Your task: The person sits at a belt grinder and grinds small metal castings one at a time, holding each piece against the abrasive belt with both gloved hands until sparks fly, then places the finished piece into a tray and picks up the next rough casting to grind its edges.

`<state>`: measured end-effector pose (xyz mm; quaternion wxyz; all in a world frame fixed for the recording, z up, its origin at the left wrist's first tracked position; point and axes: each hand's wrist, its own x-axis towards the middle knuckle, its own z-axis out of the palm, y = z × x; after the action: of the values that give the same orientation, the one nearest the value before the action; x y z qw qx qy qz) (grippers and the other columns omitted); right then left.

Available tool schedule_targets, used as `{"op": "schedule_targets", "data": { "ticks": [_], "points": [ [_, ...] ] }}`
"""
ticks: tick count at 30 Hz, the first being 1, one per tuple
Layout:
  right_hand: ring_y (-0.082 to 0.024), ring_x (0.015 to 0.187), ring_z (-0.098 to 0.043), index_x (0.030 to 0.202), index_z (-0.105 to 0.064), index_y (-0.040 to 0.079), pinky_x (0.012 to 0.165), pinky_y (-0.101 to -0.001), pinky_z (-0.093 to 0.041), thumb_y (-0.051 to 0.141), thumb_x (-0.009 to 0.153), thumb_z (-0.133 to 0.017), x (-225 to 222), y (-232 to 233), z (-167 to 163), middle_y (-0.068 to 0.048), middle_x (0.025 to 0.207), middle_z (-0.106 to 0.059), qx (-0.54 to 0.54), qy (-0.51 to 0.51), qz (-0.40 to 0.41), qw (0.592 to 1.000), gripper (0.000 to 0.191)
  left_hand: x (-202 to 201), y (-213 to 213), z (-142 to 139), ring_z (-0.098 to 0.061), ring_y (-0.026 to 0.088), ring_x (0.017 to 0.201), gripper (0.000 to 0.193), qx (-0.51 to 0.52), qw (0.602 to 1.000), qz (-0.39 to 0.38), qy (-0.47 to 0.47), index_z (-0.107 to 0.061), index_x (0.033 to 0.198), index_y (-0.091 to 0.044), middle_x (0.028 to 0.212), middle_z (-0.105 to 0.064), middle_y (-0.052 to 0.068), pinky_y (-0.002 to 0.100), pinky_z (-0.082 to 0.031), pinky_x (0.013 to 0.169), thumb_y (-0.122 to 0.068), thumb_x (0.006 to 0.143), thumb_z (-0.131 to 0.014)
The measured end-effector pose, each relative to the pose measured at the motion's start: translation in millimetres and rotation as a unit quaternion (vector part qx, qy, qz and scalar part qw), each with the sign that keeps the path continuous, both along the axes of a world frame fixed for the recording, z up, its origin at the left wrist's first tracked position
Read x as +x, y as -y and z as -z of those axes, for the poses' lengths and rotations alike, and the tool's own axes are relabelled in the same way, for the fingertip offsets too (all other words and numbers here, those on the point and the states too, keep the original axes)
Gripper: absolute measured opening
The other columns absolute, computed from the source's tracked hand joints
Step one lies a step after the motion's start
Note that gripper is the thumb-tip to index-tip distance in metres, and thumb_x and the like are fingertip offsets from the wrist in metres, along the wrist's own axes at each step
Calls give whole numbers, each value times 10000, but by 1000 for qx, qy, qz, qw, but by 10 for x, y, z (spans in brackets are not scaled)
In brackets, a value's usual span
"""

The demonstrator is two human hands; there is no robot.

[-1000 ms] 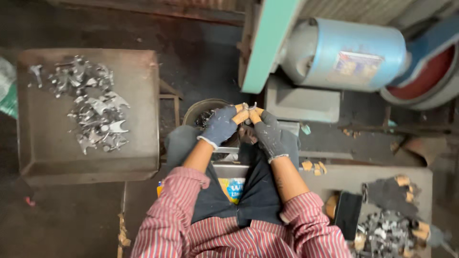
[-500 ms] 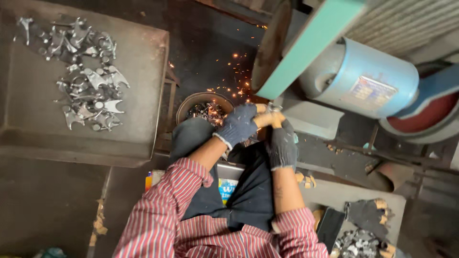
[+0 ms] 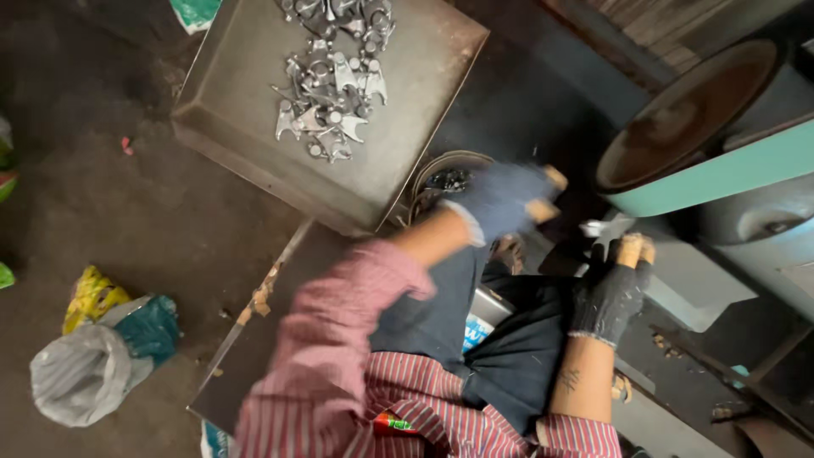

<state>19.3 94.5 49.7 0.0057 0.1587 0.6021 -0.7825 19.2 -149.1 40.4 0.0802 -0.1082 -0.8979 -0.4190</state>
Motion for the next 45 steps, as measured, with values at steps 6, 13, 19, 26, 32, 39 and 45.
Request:
{"op": "schedule_targets", "data": {
  "ticks": [6, 13, 19, 26, 32, 39, 45],
  "points": [
    [-207, 1081, -666, 1374, -697, 177, 913, -350, -507, 331, 1027, -652, 393, 345, -742, -58, 1204, -719, 553, 34, -264, 790, 382, 848, 1842, 136, -681, 294, 860, 224, -556, 797, -234, -22, -743, 1022, -118, 939, -672, 119, 451, -533, 690, -157, 844, -614],
    [-296, 1179, -577, 1363, -641, 99, 986, -373, -445, 328, 902, -763, 616, 785, -689, -172, 1187, -699, 485, -39, -482, 729, 529, 638, 1685, -227, -677, 379, 883, 383, -291, 917, -245, 118, -667, 1342, -73, 1010, -714, 202, 509, -515, 756, -111, 974, -567],
    [-204, 1359, -508, 1467, -520, 13, 1110, -317, -376, 279, 1051, -582, 688, 544, -233, -118, 1453, -580, 185, -67, -253, 947, 497, 864, -72, -517, -664, 308, 1239, 360, 225, 959, -170, -15, -613, 1358, 10, 1306, -694, 210, 392, -505, 1071, -148, 1035, -606],
    [-202, 1287, -603, 1446, -531, 14, 1068, -305, -478, 183, 1007, -606, 496, -61, -301, -121, 1408, -635, 45, 85, -344, 934, 476, 789, -537, -809, -680, 339, 1005, 362, -6, 949, -20, 316, -761, 1096, -15, 1044, -741, 211, 442, -511, 836, -359, 1011, -686],
    [-229, 1139, -670, 1347, -578, 5, 955, -378, -574, 230, 975, -614, 221, -129, -275, -126, 1276, -677, -143, 118, -289, 939, 436, 416, -541, -784, -733, 266, 870, 373, 199, 953, 53, 222, -722, 1094, -38, 931, -764, 152, 403, -554, 763, -350, 938, -589],
    [-231, 871, -687, 1063, -675, 39, 802, -375, -577, 337, 983, -624, -421, 356, 535, -95, 969, -728, -342, 215, -41, 914, 312, -45, -1237, 90, -664, 356, 1020, 286, 67, 977, -158, 127, -699, 1207, -11, 1096, -714, 236, 437, -521, 867, -243, 1057, -624],
    [-126, 802, -604, 1079, -697, 32, 694, -291, -471, 302, 1018, -629, -150, 106, 399, -38, 923, -709, 11, 44, -116, 992, 285, -29, -965, 278, -602, 168, 818, 287, 425, 869, -87, 237, -721, 1197, 0, 938, -708, 80, 343, -483, 719, -224, 1036, -640]
  ]
}}
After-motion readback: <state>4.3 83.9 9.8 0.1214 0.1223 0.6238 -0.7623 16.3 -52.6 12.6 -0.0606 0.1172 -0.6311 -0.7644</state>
